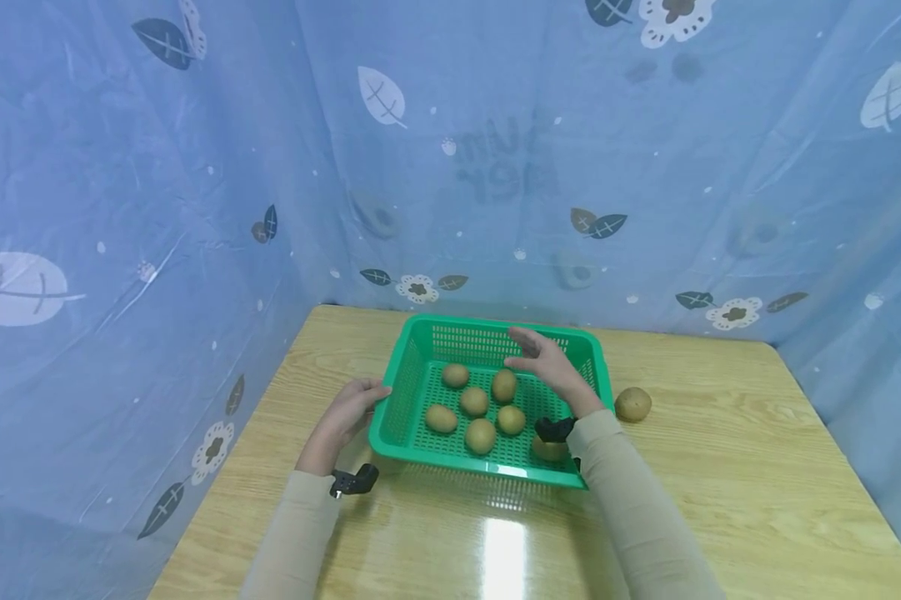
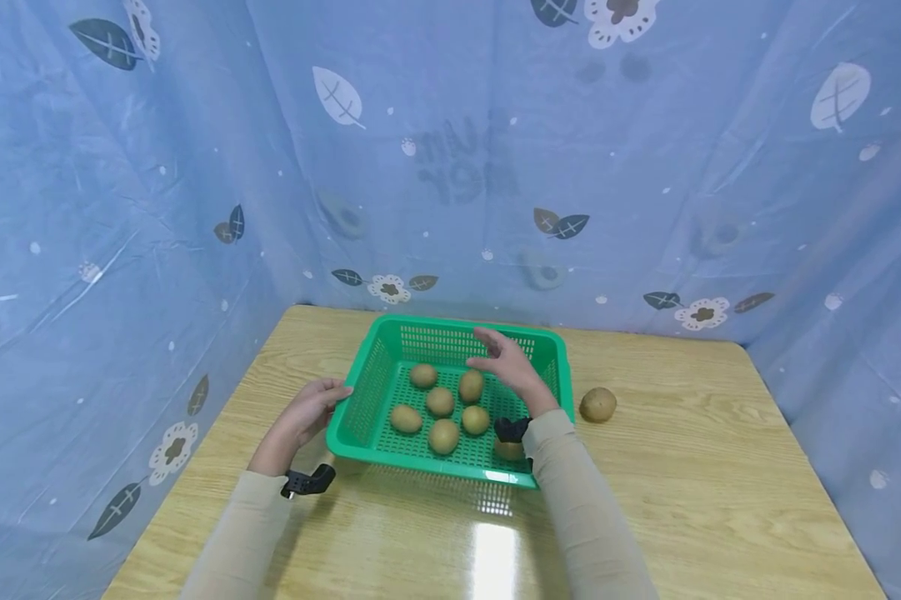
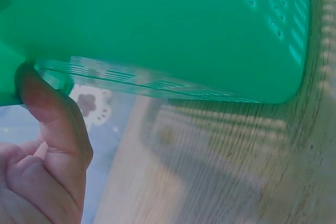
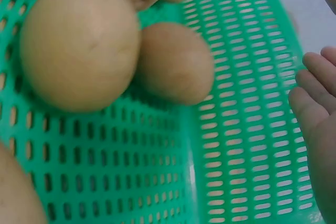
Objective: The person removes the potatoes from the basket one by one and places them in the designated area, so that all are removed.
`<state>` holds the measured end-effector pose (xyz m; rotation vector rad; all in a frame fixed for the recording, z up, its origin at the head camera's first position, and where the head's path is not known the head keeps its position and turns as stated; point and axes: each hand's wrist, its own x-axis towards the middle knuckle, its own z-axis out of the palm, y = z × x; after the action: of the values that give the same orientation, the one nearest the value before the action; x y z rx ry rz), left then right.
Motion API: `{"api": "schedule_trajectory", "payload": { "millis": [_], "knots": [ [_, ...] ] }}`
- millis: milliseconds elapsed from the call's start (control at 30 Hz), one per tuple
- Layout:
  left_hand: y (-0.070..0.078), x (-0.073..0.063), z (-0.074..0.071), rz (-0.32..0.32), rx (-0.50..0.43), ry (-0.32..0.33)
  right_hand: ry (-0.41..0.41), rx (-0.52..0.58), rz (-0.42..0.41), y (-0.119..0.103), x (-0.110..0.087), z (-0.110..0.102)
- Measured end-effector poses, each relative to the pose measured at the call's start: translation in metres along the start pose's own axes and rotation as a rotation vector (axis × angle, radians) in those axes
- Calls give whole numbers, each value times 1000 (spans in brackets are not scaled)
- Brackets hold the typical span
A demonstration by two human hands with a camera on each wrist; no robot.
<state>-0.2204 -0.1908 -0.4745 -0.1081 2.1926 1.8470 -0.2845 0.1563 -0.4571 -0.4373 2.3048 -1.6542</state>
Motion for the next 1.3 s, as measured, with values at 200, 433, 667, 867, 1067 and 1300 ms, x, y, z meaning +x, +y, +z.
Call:
{"api": "schedule_trajectory", "payload": {
  "millis": [200, 433, 667, 867, 1067, 1300],
  "knots": [
    [-1, 2, -1, -10, 9, -1, -47, -113, 62, 4, 4, 5],
    [-3, 0, -1, -1, 2, -23, -86, -157, 110, 9, 5, 10],
    [-1, -2, 0, 5, 7, -20, -97, -209, 124, 17, 8, 13],
    [1, -1, 0, -14, 8, 3, -93, -254, 150, 19, 9, 16],
    [10, -7, 1, -18, 13, -18, -90, -326, 128, 21, 9, 19],
    [2, -1, 0, -20, 14, -7, -75, -382, 114, 22, 11, 21]
  ]
}}
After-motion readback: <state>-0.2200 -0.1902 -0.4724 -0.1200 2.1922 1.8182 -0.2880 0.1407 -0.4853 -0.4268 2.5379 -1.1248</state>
